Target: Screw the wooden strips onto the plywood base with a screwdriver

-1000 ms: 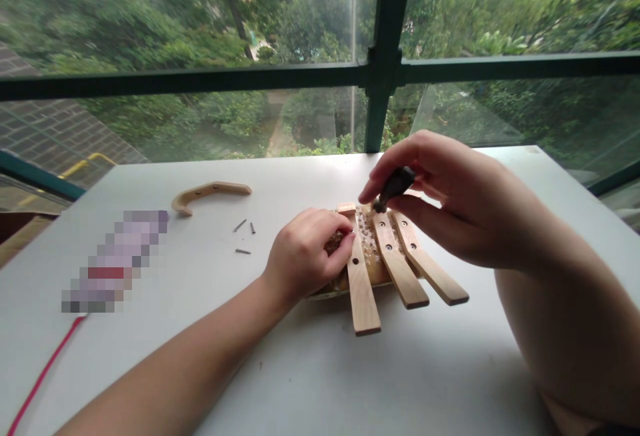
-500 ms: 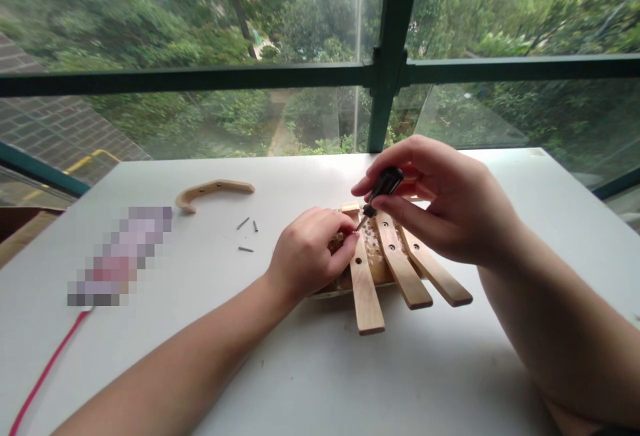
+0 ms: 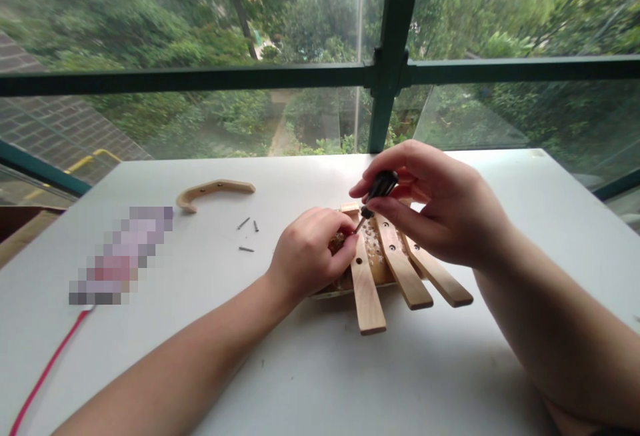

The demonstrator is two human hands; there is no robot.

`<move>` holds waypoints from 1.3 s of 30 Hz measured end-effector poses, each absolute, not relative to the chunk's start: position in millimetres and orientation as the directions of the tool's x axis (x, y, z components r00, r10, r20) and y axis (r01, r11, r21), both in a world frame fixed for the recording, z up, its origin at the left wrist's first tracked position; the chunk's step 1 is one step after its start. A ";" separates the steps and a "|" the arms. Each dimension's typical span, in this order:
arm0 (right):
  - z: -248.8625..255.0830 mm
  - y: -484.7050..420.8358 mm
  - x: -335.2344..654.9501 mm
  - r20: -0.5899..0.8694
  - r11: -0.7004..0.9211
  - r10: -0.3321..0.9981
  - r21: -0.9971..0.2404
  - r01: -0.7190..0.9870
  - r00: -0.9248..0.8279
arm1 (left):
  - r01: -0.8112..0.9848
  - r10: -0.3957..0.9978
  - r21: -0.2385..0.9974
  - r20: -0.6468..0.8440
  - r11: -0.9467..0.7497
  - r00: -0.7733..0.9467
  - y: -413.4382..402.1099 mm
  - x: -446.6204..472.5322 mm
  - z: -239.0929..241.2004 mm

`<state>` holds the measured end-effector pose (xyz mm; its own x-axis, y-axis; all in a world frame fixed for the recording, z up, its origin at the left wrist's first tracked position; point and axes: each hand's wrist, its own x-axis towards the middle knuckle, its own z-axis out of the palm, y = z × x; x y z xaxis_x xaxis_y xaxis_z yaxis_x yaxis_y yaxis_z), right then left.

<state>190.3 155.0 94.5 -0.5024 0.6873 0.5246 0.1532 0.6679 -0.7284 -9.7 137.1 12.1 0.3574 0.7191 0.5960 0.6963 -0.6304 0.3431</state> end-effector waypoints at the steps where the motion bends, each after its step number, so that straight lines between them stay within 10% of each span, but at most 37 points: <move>1: 94.2 155.0 190.0 0.526 0.669 0.685 -0.729 0.147 -0.504 | 0.699 0.719 0.339 0.597 -0.630 0.358 137.0 -9.5 12.4; 39: 87.8 155.3 186.7 0.503 0.753 0.624 -0.592 0.287 -0.597 | 0.707 0.749 0.380 0.579 -0.597 0.321 133.6 -4.4 10.3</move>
